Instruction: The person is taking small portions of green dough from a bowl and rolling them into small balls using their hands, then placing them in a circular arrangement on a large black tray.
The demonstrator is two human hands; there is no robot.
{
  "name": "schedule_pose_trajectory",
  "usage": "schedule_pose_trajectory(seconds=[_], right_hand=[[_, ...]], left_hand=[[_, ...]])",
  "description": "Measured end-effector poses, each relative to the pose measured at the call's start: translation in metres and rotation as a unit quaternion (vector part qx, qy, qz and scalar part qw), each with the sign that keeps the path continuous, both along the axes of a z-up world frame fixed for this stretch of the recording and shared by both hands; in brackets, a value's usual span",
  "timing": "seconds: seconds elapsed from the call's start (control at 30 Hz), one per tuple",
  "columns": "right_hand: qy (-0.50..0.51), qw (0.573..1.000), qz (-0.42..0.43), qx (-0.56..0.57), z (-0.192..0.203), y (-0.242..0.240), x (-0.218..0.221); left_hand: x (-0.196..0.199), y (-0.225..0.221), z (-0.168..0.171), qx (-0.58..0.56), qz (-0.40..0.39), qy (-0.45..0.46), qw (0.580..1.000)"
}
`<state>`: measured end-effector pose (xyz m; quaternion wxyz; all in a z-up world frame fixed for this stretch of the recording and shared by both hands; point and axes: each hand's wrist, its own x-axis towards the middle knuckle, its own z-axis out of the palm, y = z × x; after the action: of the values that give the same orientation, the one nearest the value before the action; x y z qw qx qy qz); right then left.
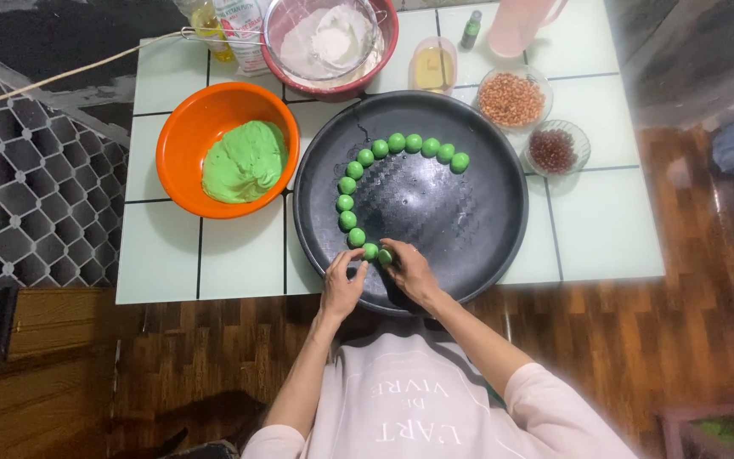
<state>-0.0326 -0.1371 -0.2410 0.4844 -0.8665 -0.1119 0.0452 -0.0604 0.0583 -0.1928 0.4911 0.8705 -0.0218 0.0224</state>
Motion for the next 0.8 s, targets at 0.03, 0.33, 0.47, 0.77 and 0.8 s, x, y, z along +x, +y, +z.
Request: schedule_pose_trajectory(seconds=[0.03, 0.33, 0.47, 0.77, 0.8], right_hand=[[-0.012, 1.0, -0.003, -0.01, -0.006, -0.001, 0.0], [-0.029, 0.999, -0.014, -0.02, -0.013, 0.001, 0.002], [-0.047, 0.999, -0.015, -0.002, 0.015, 0.007, -0.002], [-0.092, 0.993, 0.021, -0.072, -0.016, 0.002, 0.003], [-0.092, 0.993, 0.02, -0.072, -0.011, 0.001, 0.002]], left_hand=[[0.0, 0.0, 0.0, 0.001, -0.001, -0.002, 1.0], [-0.003, 0.001, 0.004, 0.029, -0.021, 0.003, 0.999], [-0.004, 0.0, 0.011, 0.062, -0.029, 0.01, 0.998], [-0.004, -0.001, 0.002, 0.121, -0.035, -0.019, 0.992], [-0.005, -0.002, 0.003, 0.121, -0.036, -0.02, 0.992]])
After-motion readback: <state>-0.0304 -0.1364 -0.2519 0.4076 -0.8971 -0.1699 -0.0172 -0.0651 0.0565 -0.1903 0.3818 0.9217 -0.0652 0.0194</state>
